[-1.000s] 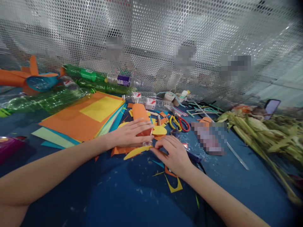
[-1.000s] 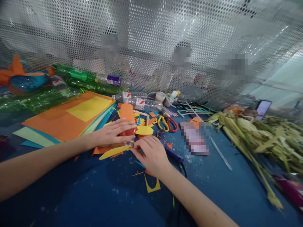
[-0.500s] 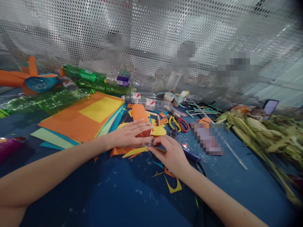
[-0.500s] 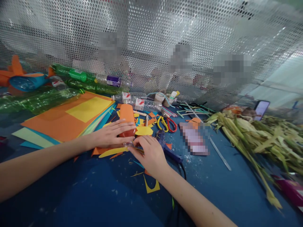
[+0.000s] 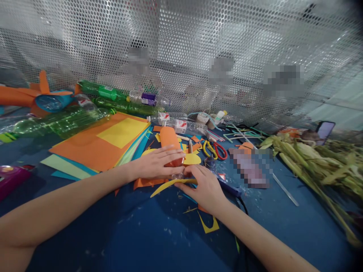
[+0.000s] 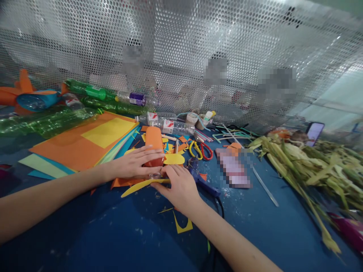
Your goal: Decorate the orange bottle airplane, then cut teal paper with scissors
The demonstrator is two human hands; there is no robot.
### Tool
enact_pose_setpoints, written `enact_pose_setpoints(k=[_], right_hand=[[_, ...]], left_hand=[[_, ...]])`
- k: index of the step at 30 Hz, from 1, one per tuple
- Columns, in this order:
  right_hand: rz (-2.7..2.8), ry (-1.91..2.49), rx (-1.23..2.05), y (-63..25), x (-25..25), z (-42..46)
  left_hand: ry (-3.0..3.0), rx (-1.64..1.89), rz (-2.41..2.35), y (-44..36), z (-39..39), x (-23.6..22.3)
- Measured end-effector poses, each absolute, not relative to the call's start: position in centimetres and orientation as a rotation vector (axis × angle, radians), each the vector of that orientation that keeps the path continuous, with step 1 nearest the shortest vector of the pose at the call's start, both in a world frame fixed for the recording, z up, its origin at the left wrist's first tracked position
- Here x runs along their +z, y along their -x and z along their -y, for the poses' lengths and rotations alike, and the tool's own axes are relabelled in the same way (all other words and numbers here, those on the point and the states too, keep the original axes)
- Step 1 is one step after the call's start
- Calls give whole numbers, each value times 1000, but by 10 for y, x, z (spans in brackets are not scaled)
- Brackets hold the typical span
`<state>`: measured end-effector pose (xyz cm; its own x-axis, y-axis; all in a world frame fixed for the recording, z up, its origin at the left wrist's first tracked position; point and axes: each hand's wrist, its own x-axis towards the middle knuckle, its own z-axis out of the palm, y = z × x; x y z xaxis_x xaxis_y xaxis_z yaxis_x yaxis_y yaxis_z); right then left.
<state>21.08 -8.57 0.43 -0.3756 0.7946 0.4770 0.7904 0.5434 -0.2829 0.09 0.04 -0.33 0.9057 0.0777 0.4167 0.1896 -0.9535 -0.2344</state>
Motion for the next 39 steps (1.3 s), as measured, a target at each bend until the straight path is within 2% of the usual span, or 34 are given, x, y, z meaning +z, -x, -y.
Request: enact_pose_setpoints(k=[15, 21, 31, 39], right_hand=[[2223, 1265, 314, -229, 20, 87], [2273, 1193, 198, -223, 11, 86], [2348, 1050, 179, -225, 19, 88], [2286, 1104, 63, -220, 10, 87]], left_hand=[[2780, -651, 168, 0, 0, -3], [2753, -620, 205, 0, 1, -2], [2727, -679, 216, -2, 4, 2], [2727, -718, 180, -3, 2, -1]])
